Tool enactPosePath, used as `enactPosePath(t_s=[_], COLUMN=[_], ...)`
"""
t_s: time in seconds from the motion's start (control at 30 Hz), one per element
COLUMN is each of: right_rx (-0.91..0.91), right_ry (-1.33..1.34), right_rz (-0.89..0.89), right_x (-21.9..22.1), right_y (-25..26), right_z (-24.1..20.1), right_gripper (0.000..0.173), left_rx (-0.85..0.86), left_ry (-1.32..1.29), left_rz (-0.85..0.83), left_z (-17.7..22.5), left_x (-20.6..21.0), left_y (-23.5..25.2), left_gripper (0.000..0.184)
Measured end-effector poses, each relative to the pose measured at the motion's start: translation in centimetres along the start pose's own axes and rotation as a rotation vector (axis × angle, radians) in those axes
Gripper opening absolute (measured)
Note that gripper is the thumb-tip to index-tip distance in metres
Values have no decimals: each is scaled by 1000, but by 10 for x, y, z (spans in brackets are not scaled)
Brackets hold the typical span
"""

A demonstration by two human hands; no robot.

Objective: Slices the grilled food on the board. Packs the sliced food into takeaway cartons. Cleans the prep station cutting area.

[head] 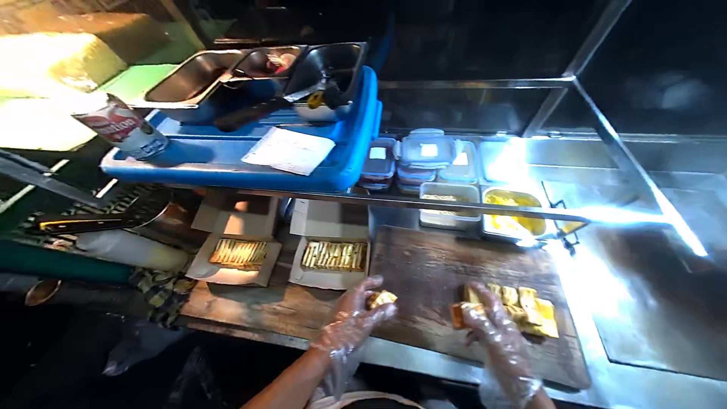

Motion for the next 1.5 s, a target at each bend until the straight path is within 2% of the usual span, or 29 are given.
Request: enactPosePath(t_s=[0.07, 0.17, 0.3, 0.43, 0.5, 0.57, 0.63, 0.7, 0.8, 0.9, 1.0, 1.23, 1.3, 1.37, 1.47, 1.5], right_rx=[65, 108, 121, 93, 88, 139, 214, 259, 271, 266, 272, 256, 183, -13, -413, -427], right_ry=[101, 101, -27, -317, -652, -1033, -1292, -1413, -1452, -1459, -1469, -1449, -1399, -1297, -1101, -1089], right_rz=[-70, -131, -140, -77, -99, -189, -241, -271, -341, -425, -429, -360, -361, -299, -81, -58], right_x=[64, 150, 233, 268, 275, 288, 299, 303, 298, 297, 298, 293, 288, 272, 193, 152], right_y=[-1, 5, 35, 60, 68, 75, 85, 91, 90, 80, 75, 82, 77, 63, 39, 33], right_z=[10, 6, -3, -4, -9, -13, -5, 7, 12, 7, 12, 19, 20, 12, -9, -17], right_gripper=[73, 72, 69, 63, 69, 75, 77, 78, 80, 62, 48, 42, 45, 45, 32, 31], left_rx=[-68, -105, -79, -40, 10, 53, 47, 12, 37, 97, 126, 110, 101, 127, 205, 227], left_ry=[-105, -154, -75, 233, 443, 611, 768, 856, 942, 991, 1076, 1169, 1192, 1156, 937, 826], left_rz=[49, 106, 90, 44, 44, 40, 3, -42, -118, -186, -167, -31, 4, 64, 147, 148], left_z=[-20, -42, -60, -50, -38, -33, -36, -37, -33, -37, -40, -41, -40, -37, -24, -20], left_x=[-55, -128, -191, -209, -205, -192, -178, -170, -173, -182, -174, -155, -153, -152, -133, -120], left_y=[-13, -20, 0, 21, 33, 48, 65, 73, 72, 68, 69, 80, 75, 63, 40, 32], left_gripper=[63, 55, 49, 51, 59, 65, 65, 57, 53, 39, 31, 30, 30, 33, 36, 35])
Point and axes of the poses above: each hand's wrist, its own y-axis towards the middle knuckle, its own x-axis out of the palm, z = x × y, the point moved 5 cm from there along y, towards the middle knuckle, and after that the axes turned 9 degrees about -x, right-handed, at the moved point
